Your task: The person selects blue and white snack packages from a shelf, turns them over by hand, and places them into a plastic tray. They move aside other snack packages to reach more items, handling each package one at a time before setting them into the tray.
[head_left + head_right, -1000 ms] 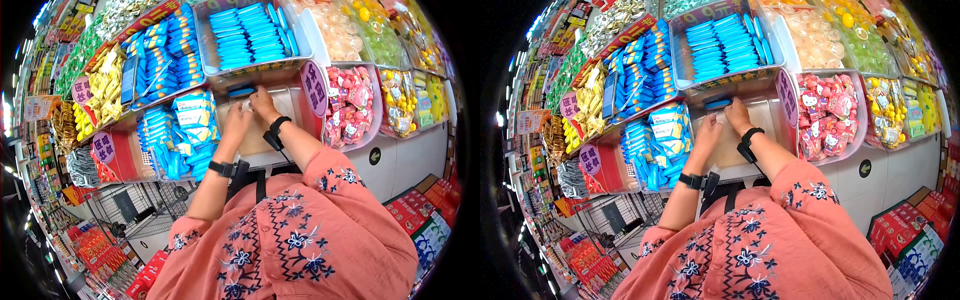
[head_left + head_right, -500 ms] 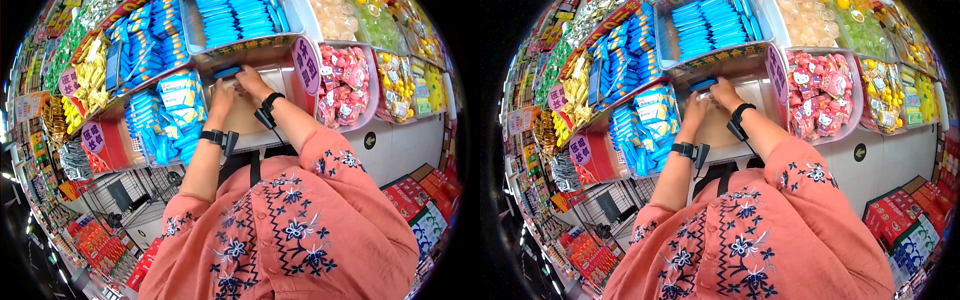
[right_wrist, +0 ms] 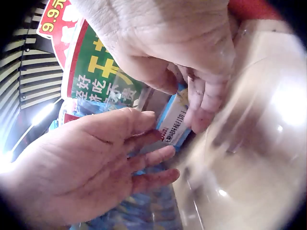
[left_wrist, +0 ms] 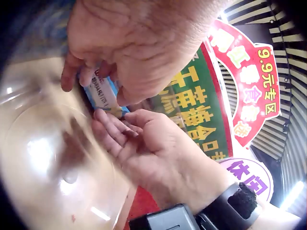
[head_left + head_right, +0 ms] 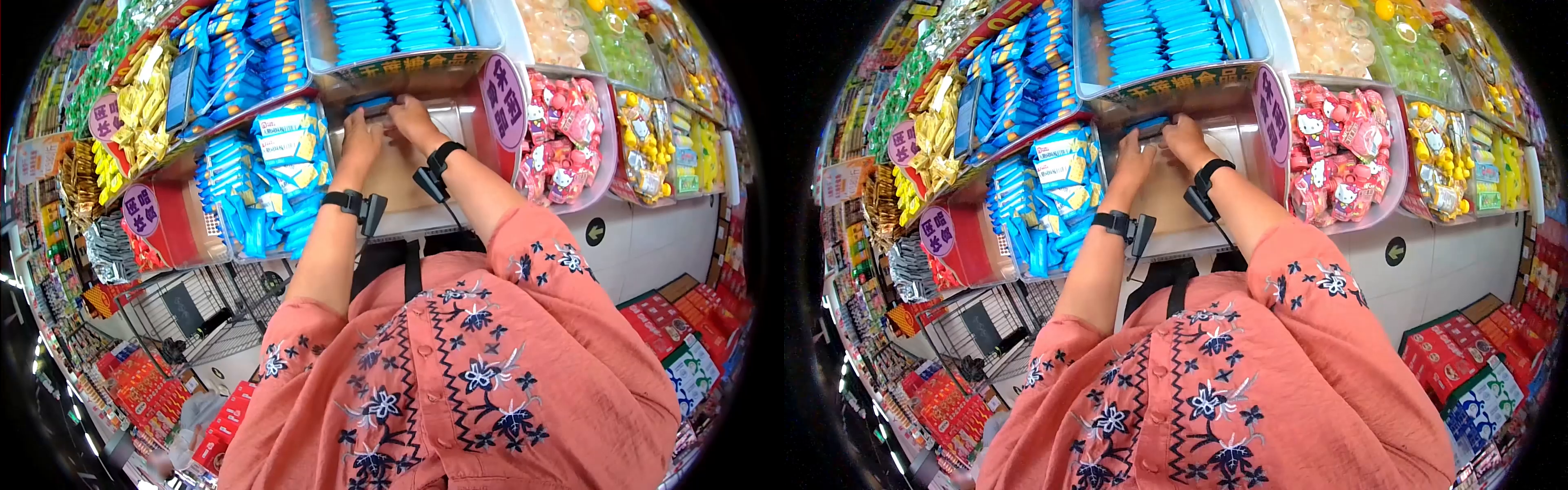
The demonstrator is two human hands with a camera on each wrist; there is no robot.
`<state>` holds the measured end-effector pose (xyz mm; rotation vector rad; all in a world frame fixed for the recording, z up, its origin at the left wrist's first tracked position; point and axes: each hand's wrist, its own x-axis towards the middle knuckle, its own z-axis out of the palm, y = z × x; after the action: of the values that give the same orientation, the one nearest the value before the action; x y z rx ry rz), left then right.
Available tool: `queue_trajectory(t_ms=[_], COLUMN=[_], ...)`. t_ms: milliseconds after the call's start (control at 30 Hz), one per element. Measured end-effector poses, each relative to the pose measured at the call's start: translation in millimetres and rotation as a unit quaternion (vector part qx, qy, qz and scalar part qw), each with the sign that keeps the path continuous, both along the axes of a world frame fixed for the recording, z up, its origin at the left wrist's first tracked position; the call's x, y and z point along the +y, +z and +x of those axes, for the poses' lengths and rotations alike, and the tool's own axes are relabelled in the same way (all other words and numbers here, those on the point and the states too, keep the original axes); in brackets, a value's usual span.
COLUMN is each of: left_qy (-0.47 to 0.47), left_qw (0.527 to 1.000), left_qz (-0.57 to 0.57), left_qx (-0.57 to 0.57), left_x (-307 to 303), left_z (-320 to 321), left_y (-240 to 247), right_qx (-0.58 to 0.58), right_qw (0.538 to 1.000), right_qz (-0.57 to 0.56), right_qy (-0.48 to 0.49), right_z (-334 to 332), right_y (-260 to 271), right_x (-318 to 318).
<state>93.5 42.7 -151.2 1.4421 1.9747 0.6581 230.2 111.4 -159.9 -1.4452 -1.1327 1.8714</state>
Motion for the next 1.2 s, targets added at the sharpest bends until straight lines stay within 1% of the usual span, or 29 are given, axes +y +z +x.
queue_trajectory(t_ms=[33,133,267,367,467,533,567,633,667,733,800,867,900,933,1000,1067,1200], left_qy=[0.005,0.017,0.018,0.023,0.012,-0.004,-0.010,-0.017,-0.019,0.013,0.049,0.095,0.098,0.114,0.139,0.157,0.189], left_qw=[1.000,0.999,0.999,0.999,1.000,0.999,0.999,0.989,0.981,0.986,0.981,0.968,0.957,0.955,0.954,0.964,0.973], left_qz=[-0.010,-0.034,-0.042,-0.027,-0.008,-0.002,0.001,0.002,0.002,0.071,0.154,0.233,0.265,0.261,0.228,0.192,0.135], left_qx=[-0.006,-0.020,-0.016,-0.031,-0.016,-0.034,-0.041,-0.144,-0.195,-0.149,-0.107,-0.006,0.062,0.084,0.134,0.094,0.015], left_x=[3,7,2,-3,-10,-19,-25,-38,-46,-63,-79,-85,-86,-88,-88,-87,-82], left_z=[0,0,1,0,2,7,10,18,20,15,-3,-28,-47,-62,-90,-106,-113], left_y=[4,8,11,3,9,29,43,92,116,150,172,182,177,172,154,135,128], right_qx=[0.015,-0.003,-0.011,-0.021,-0.032,-0.043,-0.026,0.011,0.037,0.066,0.075,0.095,0.110,0.125,0.117,0.105,0.101], right_qw=[1.000,0.998,0.997,0.995,0.995,0.997,0.998,0.998,0.997,0.995,0.992,0.986,0.982,0.977,0.974,0.971,0.973], right_qz=[-0.025,-0.064,-0.069,-0.093,-0.090,-0.069,-0.064,-0.052,-0.062,-0.043,-0.026,-0.009,-0.002,0.006,0.015,0.028,0.021], right_qy=[-0.012,-0.009,-0.014,0.001,0.001,0.000,0.007,0.023,0.026,0.065,0.100,0.134,0.153,0.171,0.195,0.212,0.206], right_z=[0,3,5,8,9,10,10,13,15,17,13,8,3,-3,-18,-32,-49], right_y=[3,8,5,14,15,15,16,29,47,71,95,113,119,126,133,137,134], right_x=[-1,-3,-3,-2,-3,-2,-2,-1,-5,-10,-17,-25,-30,-35,-43,-49,-52])
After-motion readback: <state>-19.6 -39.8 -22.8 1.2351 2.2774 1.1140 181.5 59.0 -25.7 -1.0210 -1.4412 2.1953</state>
